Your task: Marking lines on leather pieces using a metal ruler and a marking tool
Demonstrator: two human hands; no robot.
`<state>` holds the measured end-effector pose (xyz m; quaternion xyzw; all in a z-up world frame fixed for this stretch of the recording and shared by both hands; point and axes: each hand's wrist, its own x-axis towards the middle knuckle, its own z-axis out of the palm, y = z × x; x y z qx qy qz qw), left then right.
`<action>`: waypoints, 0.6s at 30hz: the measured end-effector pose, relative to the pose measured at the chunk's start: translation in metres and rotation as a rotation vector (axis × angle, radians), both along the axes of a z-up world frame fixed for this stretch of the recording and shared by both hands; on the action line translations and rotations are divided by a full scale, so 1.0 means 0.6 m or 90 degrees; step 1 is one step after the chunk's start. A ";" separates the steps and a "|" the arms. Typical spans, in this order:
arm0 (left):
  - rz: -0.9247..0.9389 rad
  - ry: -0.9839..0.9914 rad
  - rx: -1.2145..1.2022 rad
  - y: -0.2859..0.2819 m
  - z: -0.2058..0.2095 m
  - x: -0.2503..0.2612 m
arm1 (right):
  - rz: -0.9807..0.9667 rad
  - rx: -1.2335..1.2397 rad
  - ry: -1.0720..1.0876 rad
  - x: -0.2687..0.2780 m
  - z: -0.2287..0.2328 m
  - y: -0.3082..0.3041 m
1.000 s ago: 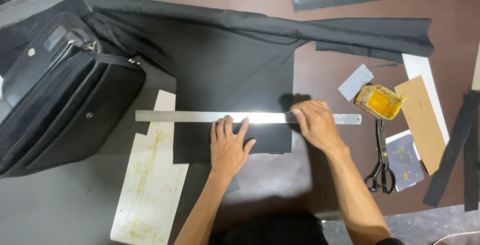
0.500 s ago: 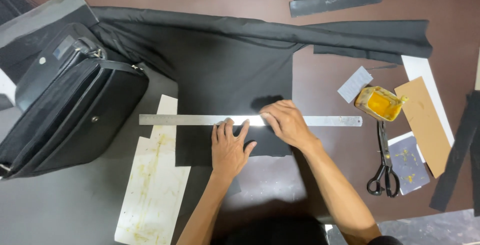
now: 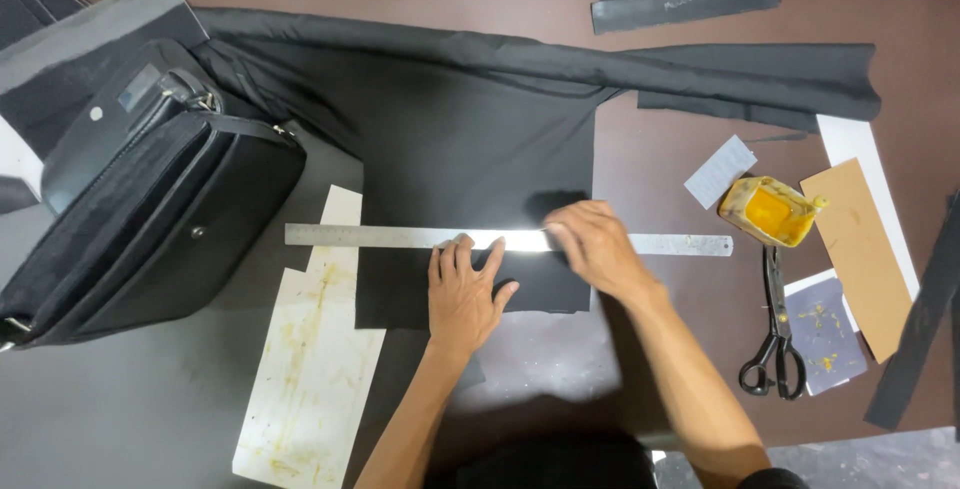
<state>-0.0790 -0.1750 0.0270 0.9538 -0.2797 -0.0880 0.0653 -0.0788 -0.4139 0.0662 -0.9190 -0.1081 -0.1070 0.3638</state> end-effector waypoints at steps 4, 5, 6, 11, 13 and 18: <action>-0.004 0.002 -0.003 -0.005 0.004 0.001 | -0.081 -0.059 0.047 -0.052 0.009 -0.079; 0.000 0.005 0.009 -0.005 0.007 0.002 | -0.112 -0.070 0.054 -0.066 0.007 -0.097; -0.005 0.005 0.006 -0.008 0.007 0.002 | -0.117 -0.073 0.054 -0.072 0.011 -0.104; 0.004 0.027 0.025 -0.004 0.006 0.003 | -0.245 0.158 0.020 -0.098 0.023 -0.105; 0.006 0.033 0.021 -0.005 0.010 0.000 | -0.261 0.128 0.047 -0.101 0.020 -0.093; -0.018 0.009 -0.046 0.022 0.005 -0.015 | -0.237 -0.071 0.270 -0.091 0.042 -0.050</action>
